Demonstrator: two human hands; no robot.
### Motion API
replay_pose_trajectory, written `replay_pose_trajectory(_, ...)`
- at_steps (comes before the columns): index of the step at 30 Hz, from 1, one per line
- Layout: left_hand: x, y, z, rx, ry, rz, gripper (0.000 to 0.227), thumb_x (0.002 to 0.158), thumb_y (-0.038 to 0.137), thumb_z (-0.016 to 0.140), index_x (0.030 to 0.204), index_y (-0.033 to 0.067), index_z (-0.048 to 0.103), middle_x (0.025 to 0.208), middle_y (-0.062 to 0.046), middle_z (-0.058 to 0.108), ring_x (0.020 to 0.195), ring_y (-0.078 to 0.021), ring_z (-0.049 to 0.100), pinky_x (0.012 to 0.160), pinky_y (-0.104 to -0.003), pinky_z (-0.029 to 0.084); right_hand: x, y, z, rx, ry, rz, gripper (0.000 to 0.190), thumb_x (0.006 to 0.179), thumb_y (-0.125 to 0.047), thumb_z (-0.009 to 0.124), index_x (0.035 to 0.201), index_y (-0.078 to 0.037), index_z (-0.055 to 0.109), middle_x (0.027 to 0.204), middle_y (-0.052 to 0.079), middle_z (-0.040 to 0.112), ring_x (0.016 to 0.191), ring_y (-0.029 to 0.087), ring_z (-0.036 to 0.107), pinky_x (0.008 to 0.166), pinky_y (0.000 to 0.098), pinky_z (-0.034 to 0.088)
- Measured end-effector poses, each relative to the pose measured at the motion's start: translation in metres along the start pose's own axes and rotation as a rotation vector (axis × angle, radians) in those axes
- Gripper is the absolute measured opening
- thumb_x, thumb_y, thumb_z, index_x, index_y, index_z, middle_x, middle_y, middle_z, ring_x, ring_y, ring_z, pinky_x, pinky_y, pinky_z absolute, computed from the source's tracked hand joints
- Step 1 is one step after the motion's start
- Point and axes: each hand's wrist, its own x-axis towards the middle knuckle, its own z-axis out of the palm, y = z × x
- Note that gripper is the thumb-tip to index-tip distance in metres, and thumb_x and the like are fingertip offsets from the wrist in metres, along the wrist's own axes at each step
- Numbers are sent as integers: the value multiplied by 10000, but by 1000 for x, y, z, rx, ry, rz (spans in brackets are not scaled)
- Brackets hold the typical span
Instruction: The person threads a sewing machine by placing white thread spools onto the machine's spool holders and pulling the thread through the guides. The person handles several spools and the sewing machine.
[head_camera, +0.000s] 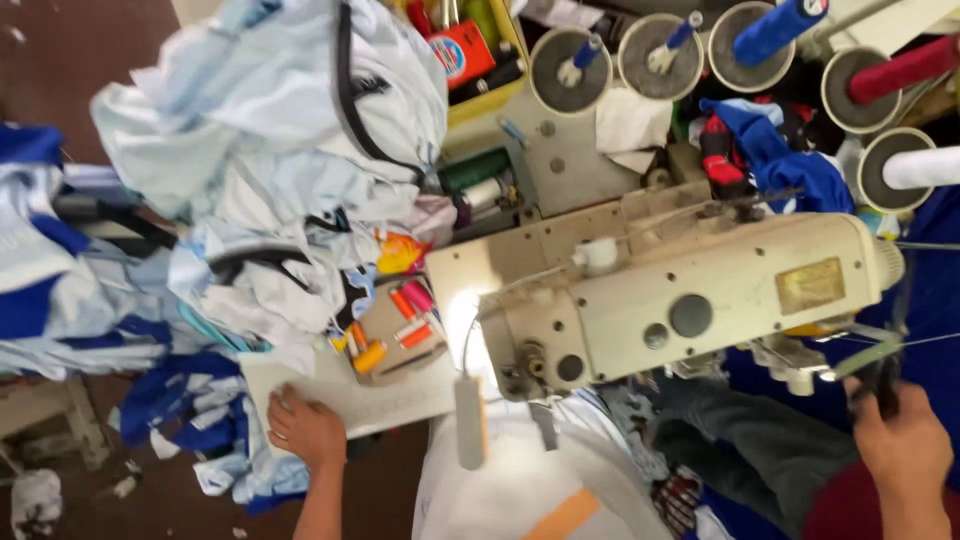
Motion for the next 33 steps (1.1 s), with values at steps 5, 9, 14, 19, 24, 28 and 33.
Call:
replay_pose_trajectory(5, -29, 65, -27, -143, -269, -570, 553, 948, 90, 589, 1493, 65, 496, 1590, -192, 367, 1447, -442, 327, 1112, -674, 206, 82, -38, -18, -17, 101, -242, 650, 1120, -664, 579, 1325, -62, 709, 967, 225, 773, 968, 506, 699, 760, 541, 513)
replay_pose_trajectory(9, -85, 84, -38, -123, -256, -557, 624, 902, 106, 614, 1513, 59, 500, 1598, -190, 378, 1463, -411, 319, 1122, -661, 208, 135, -60, -24, -24, 141, -433, 399, 1100, -339, 613, 1378, -64, 697, 1059, 171, 778, 968, 464, 710, 743, 533, 513)
replay_pose_trajectory(14, -130, 99, -51, -114, -332, -665, 708, 846, 161, 615, 1533, 101, 456, 1594, -154, 381, 1486, -371, 298, 1134, -665, 207, 173, -114, -47, -82, 168, -510, 547, 1080, -490, 568, 1337, -22, 685, 1004, 196, 768, 930, 441, 716, 725, 515, 523)
replay_pose_trajectory(19, -150, 104, -65, -89, -445, -764, 715, 874, 172, 608, 1558, 116, 407, 1641, -139, 321, 1523, -349, 237, 1169, -645, 169, 178, -181, -94, -28, 148, -582, 622, 1138, -569, 656, 1303, 30, 685, 1143, 224, 742, 996, 424, 698, 733, 514, 523)
replay_pose_trajectory(24, -164, 108, -72, -95, -462, -816, 732, 874, 203, 607, 1567, 129, 384, 1651, -123, 308, 1534, -339, 215, 1171, -651, 160, 220, -206, -87, 154, 169, -704, 522, 1141, -382, 849, 1108, 100, 650, 926, 209, 660, 805, 346, 635, 618, 474, 492)
replay_pose_trajectory(28, -167, 115, -72, -88, -469, -835, 733, 875, 204, 618, 1568, 147, 387, 1647, -119, 316, 1532, -340, 220, 1171, -649, 162, 241, -217, -81, 169, 242, -751, 536, 1165, -367, 844, 1197, 125, 632, 1023, 241, 625, 850, 380, 635, 659, 486, 489)
replay_pose_trajectory(33, -162, 134, -69, -90, -505, -857, 760, 857, 231, 632, 1574, 170, 386, 1655, -99, 319, 1541, -317, 212, 1187, -634, 145, 241, -232, -91, 310, 153, -767, 507, 1134, -325, 832, 1249, 130, 641, 1078, 247, 679, 911, 352, 664, 727, 459, 514)
